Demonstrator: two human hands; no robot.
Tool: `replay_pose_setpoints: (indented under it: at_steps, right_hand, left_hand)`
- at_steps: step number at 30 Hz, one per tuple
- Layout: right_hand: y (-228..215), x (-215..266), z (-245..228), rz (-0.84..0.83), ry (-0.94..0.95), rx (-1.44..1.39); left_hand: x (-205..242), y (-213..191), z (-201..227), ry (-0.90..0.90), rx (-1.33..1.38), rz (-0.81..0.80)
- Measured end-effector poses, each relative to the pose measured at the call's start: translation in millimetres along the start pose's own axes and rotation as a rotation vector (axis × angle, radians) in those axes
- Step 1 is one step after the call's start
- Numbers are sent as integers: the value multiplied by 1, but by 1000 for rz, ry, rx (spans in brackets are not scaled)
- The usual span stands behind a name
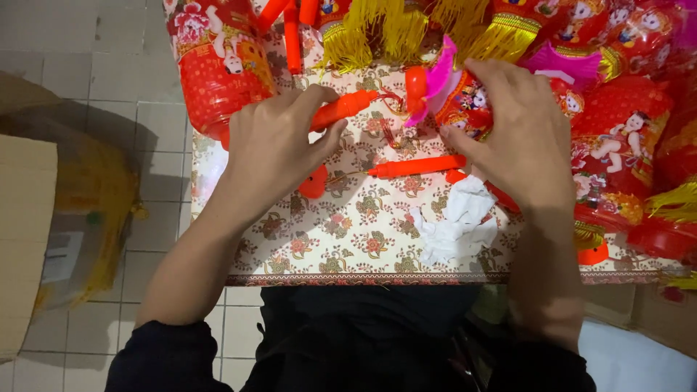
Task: Assembling decorative plastic lanterns by joining parts and then packing the finished items into plastic bags.
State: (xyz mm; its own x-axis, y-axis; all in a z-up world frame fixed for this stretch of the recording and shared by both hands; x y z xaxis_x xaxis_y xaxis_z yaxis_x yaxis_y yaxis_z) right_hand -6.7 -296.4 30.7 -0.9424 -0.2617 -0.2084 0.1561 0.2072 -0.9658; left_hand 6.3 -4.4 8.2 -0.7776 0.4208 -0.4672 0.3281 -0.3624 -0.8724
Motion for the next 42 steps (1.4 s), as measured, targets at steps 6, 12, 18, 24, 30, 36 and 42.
replay_pose_setpoints:
  at_steps: [6,12,18,24,30,36,42]
  right_hand:
    - [1,1,-1,-6,-18,-58]
    - [12,5,-12,365,-283,-144]
    - [30,8,-29,387,-496,-163]
    - [35,7,-33,403,-512,-182]
    - [37,8,-30,341,-539,-301]
    - [35,5,-31,355,-603,-276]
    - [44,6,-27,440,-644,-240]
  left_hand:
    - [3,-1,10,110,110,39]
    - [2,5,24,236,55,186]
    - [6,8,32,308,123,211]
    - [4,9,31,376,107,209]
    - [9,8,39,374,168,69]
    - [7,13,30,297,261,-247]
    - [6,8,30,273,404,-280]
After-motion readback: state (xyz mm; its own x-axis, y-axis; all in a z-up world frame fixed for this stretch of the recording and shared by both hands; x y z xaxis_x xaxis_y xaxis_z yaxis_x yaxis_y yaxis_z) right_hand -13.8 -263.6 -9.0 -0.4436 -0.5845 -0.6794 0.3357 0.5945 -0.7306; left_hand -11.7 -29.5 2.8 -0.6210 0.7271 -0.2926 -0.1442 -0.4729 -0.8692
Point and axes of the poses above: each hand's wrist, its own x-axis away from the middle knuckle, its own y-axis out of the palm, z = x × y, the point moved 1 cm from there along -x, towards the middle knuckle, and after that the axes turned 1 degree about z, right-handed, at the moved point
